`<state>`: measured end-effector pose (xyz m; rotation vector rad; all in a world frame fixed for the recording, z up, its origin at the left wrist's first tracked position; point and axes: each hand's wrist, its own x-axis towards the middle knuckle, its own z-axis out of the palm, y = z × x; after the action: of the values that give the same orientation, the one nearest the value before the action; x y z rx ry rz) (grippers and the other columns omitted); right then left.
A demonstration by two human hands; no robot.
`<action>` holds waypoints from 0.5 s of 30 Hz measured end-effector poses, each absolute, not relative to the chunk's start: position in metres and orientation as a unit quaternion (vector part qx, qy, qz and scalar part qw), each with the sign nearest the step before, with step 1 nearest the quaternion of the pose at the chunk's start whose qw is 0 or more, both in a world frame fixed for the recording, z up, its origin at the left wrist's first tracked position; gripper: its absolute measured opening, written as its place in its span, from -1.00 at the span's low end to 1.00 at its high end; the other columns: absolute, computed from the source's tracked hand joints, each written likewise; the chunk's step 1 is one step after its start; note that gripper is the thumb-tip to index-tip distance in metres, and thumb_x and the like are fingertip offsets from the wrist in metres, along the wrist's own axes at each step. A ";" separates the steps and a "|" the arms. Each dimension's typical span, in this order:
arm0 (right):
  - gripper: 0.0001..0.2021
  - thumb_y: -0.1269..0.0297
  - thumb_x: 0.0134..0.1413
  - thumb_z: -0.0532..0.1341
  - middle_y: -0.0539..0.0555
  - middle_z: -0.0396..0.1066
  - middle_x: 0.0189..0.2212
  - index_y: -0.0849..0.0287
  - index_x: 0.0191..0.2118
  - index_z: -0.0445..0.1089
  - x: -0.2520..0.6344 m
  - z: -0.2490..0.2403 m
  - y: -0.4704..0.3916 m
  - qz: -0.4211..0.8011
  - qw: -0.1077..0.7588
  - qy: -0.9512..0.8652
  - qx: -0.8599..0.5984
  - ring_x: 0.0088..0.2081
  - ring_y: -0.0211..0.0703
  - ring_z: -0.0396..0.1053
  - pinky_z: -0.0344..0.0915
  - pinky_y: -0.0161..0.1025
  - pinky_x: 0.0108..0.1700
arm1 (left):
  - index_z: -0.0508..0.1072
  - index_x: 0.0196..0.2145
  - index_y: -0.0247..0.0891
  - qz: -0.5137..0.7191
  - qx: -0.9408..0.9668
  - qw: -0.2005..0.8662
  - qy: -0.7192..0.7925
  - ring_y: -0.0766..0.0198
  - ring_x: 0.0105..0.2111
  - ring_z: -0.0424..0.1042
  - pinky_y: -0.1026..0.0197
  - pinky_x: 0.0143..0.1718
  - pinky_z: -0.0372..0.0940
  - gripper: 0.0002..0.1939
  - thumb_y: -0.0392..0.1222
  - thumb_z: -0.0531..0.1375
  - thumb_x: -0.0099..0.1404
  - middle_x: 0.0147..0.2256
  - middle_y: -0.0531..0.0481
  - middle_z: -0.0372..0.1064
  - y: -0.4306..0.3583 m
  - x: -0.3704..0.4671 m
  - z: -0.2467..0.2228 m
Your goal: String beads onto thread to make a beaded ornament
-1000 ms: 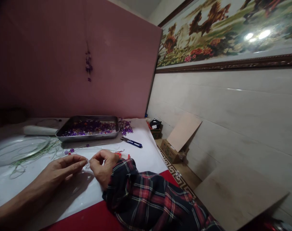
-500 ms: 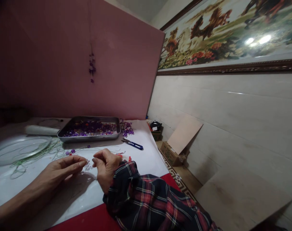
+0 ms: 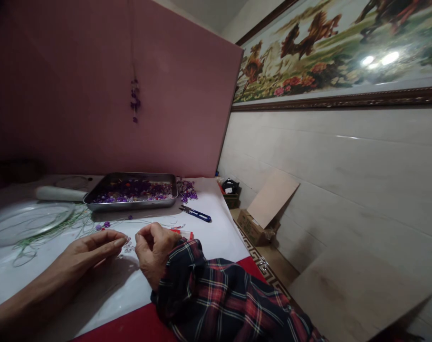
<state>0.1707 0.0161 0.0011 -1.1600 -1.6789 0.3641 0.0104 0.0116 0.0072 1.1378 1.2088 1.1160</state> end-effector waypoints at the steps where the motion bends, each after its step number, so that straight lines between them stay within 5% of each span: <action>1: -0.88 0.35 0.05 0.21 -0.07 0.38 -0.63 0.18 -0.48 0.41 0.171 0.001 0.016 0.153 0.510 -0.697 -0.481 -0.58 -0.33 0.27 0.09 -0.37 -0.47 | 0.53 -0.45 -0.22 0.469 0.479 0.539 0.510 0.36 -0.63 0.14 0.31 -0.59 0.01 -0.69 0.08 0.37 -0.02 -0.64 0.15 0.23 0.012 0.010 0.007; 15: -0.87 0.32 0.06 0.20 -0.07 0.38 -0.62 0.17 -0.47 0.41 0.171 0.001 0.016 0.172 0.506 -0.697 -0.478 -0.57 -0.32 0.26 0.09 -0.37 -0.47 | 0.54 -0.45 -0.21 0.476 0.483 0.536 0.503 0.35 -0.63 0.14 0.31 -0.59 0.02 -0.70 0.06 0.37 -0.03 -0.65 0.14 0.24 0.011 0.012 0.008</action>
<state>0.1706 0.0163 0.0014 -1.1529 -1.6821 0.4137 0.0124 0.0109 0.0083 1.1493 1.1989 1.1346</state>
